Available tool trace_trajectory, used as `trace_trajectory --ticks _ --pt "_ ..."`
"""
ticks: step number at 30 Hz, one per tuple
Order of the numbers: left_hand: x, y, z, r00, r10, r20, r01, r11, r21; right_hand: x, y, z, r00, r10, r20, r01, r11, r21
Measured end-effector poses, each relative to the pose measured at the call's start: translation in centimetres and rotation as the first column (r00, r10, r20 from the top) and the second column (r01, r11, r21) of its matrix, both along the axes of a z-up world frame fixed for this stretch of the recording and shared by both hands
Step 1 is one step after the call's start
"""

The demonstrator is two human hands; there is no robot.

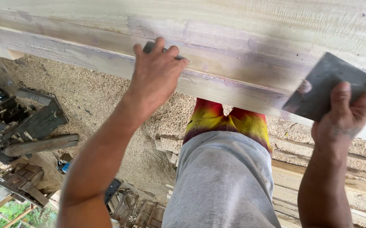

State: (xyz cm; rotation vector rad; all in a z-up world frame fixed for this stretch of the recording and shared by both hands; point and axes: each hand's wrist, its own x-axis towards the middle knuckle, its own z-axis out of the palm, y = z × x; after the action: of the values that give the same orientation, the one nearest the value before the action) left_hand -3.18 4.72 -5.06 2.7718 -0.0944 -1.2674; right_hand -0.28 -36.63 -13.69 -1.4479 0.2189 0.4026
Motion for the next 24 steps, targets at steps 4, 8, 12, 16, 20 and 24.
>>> trace_trajectory --ticks 4,8,12,16,20,24 --pt "-3.5 -3.6 2.3 0.844 0.416 0.34 -0.27 0.876 -0.4 -0.1 5.2 -1.2 0.993 0.035 -0.109 -0.022 0.992 0.121" --pt "-4.1 -6.9 4.5 0.835 0.38 0.398 -0.225 0.895 -0.385 0.5 12.4 2.0 0.974 0.187 -0.125 -0.185 0.982 0.026" --pt "-3.7 -6.4 6.6 0.835 0.365 0.411 -0.224 0.909 -0.352 0.6 15.9 4.4 0.948 0.309 -0.08 -0.312 0.95 -0.022" --pt "-3.3 -3.3 6.9 0.762 0.379 0.525 -0.232 0.917 -0.325 2.7 19.4 5.0 0.923 0.385 -0.031 -0.386 0.916 -0.11" --pt "-4.8 -3.0 5.5 0.569 0.621 0.539 -0.334 0.773 -0.539 4.7 22.8 5.8 0.938 0.287 -0.197 -0.236 0.94 0.246" --pt "-6.2 -3.7 3.4 0.521 0.63 0.575 -0.35 0.773 -0.53 5.5 24.6 5.9 0.875 0.228 -0.426 -0.055 0.923 0.382"
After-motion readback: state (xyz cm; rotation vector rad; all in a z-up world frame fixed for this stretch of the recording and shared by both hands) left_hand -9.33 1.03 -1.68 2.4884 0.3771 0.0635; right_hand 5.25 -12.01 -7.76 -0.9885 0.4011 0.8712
